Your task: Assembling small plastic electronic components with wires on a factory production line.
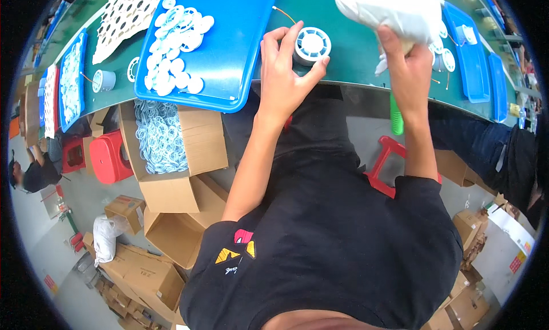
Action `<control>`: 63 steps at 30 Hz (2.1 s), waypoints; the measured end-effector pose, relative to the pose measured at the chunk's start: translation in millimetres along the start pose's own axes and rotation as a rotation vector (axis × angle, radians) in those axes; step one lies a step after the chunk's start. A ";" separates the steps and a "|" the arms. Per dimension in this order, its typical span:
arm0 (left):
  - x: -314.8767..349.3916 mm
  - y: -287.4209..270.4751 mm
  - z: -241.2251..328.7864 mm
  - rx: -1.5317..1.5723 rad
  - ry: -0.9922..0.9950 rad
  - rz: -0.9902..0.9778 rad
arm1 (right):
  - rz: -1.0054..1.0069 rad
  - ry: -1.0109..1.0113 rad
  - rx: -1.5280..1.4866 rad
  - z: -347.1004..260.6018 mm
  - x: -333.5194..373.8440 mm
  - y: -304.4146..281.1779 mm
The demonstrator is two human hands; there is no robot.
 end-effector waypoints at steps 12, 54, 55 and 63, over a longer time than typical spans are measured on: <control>-0.7 2.7 -0.2 0.029 0.063 0.000 | -0.139 0.062 0.061 16.1 2.7 19.0; -1.0 -0.1 -2.5 0.106 -0.010 0.003 | 0.069 0.081 -0.301 11.2 19.7 3.1; -1.0 1.3 -0.6 0.112 -0.009 0.002 | 0.009 0.333 -0.164 42.0 31.3 -3.6; 1.3 6.5 -8.7 0.193 -0.108 -0.042 | -0.103 0.117 -0.043 7.5 11.5 8.1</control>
Point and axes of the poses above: each hand's wrist, its own x-axis away from the middle knuckle, its own y-axis out of the palm, z = x × y, the point moved 6 cm from there along -x, towards the middle knuckle, and after that the axes turned 7 degrees about -x, right-handed, at the moved point
